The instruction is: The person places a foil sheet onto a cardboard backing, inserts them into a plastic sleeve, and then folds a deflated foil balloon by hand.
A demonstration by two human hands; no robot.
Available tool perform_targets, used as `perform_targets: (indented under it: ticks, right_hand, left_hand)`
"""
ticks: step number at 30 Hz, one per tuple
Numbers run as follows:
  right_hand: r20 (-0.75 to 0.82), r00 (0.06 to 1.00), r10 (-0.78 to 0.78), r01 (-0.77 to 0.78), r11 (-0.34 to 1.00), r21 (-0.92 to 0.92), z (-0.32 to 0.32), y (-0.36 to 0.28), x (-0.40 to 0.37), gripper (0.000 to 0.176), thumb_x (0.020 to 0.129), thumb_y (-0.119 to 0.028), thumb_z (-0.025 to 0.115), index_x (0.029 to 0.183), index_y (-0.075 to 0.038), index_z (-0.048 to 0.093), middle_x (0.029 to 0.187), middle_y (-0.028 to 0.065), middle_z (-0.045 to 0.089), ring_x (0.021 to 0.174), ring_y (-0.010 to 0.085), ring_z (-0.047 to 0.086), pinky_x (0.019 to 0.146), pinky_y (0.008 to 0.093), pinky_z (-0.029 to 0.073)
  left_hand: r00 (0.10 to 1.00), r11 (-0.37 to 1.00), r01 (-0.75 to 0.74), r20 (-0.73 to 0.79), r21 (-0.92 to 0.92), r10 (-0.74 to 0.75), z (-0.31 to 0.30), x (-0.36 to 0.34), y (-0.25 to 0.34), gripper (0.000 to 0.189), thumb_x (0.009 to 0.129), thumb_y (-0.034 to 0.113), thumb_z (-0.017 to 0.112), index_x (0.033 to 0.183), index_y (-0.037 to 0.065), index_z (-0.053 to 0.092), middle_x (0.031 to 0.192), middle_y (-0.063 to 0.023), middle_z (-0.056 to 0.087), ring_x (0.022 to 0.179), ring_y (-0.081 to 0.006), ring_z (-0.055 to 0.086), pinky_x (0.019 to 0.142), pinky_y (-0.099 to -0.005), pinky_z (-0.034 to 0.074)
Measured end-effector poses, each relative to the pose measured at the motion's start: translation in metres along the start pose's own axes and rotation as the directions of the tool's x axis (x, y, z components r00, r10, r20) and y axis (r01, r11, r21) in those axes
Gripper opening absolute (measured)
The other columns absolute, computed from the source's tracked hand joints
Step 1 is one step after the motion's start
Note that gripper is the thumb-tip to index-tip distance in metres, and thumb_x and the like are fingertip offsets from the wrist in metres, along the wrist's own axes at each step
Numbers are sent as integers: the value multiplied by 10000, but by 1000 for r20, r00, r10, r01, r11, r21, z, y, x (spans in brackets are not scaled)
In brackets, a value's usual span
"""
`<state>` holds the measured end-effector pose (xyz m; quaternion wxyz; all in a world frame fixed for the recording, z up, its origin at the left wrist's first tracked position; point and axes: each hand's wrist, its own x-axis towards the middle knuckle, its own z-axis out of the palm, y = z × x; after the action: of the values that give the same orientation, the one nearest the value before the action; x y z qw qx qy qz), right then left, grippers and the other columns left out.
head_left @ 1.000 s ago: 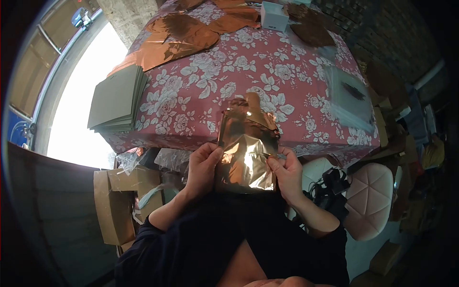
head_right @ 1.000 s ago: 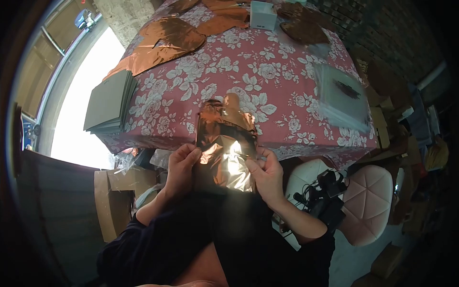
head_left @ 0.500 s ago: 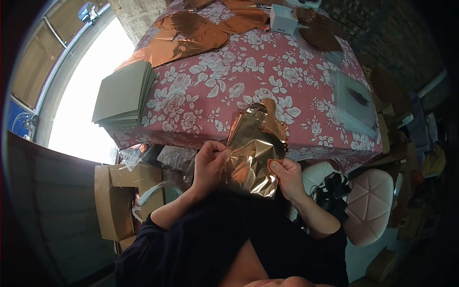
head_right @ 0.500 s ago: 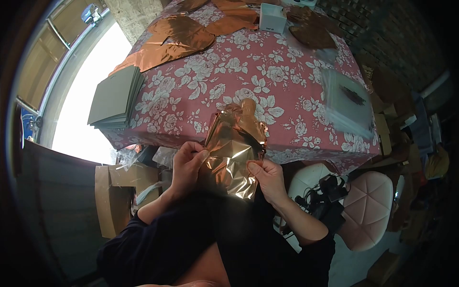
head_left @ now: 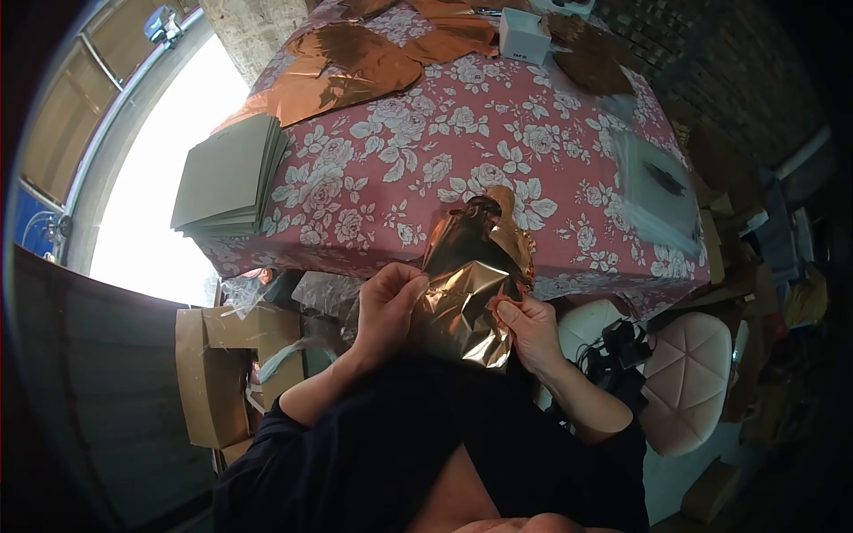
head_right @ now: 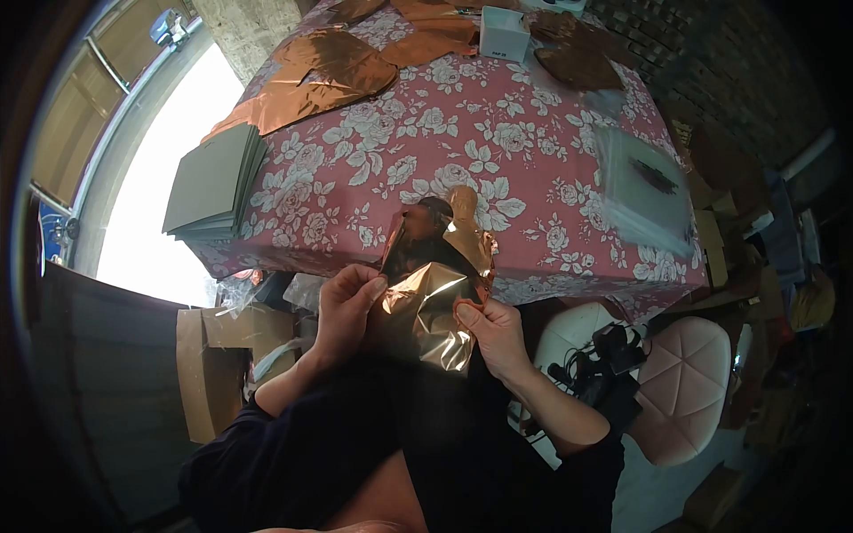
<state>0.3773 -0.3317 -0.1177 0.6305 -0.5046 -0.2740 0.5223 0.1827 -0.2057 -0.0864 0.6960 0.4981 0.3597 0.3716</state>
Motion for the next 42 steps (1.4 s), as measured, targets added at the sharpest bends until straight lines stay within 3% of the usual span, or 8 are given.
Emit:
perform_targets:
  ticks: [8,13,18,20,31,34,36,42]
  right_hand:
    - [-60,997,49,-47,998,42,9,-9,-1,140,949,-150,636,932,-18,677,814,-3,651,672,37,560,609,192,466]
    - [-20,998,52,-50,995,89,7,-13,-1,110,945,-129,635,898,-34,666,781,-9,633,623,42,551,563,207,465]
    - [127,982,139,-164,961,221,0,-18,4,148,939,-172,653,905,-28,670,808,-17,633,674,41,549,614,209,444]
    - [28,987,159,-161,975,156,7,-20,5,146,940,-173,652,868,-46,658,765,-26,606,638,34,515,579,209,415]
    - [72,981,179,-185,979,90,3,-26,8,174,971,-190,609,914,-35,664,806,-11,636,669,35,535,604,209,436]
    - [118,983,142,-157,978,136,-5,-17,13,293,1016,-262,525,918,-22,662,831,-17,635,701,44,542,652,214,451]
    - [-45,988,145,-141,986,91,14,-34,12,399,1048,-317,423,916,-18,650,834,-27,611,716,54,530,678,223,444]
    - [22,995,100,-98,990,-98,-23,-3,23,430,1048,-324,390,1042,21,645,954,27,647,830,64,563,753,231,454]
  left_hand:
    - [998,997,-36,-55,-66,32,7,3,2,132,951,43,571,1065,-23,563,863,-48,669,736,-68,609,662,-204,485]
    - [971,976,219,96,-4,-218,-8,7,14,102,911,60,603,959,-27,627,783,-30,641,666,-63,573,619,-208,462]
    - [976,982,186,123,-20,-182,-9,11,12,74,898,58,615,888,-12,635,721,-2,610,600,-51,520,553,-195,396]
    - [975,985,171,143,-7,-168,-10,11,13,70,897,58,617,885,-10,631,718,4,606,590,-49,509,542,-194,382]
    - [871,950,308,416,-45,-263,-29,27,5,140,914,98,637,974,-27,620,836,-23,651,706,-77,594,660,-229,483]
    - [882,963,267,412,-32,-231,-27,25,7,148,921,99,628,984,-35,621,847,-28,658,710,-79,594,670,-233,484]
    - [878,958,284,408,-27,-249,-30,26,2,152,921,101,629,986,-36,621,849,-28,658,713,-78,594,667,-232,483]
    - [879,954,300,391,-6,-274,-28,25,5,131,919,96,623,961,-28,625,835,-22,649,710,-73,587,655,-231,475]
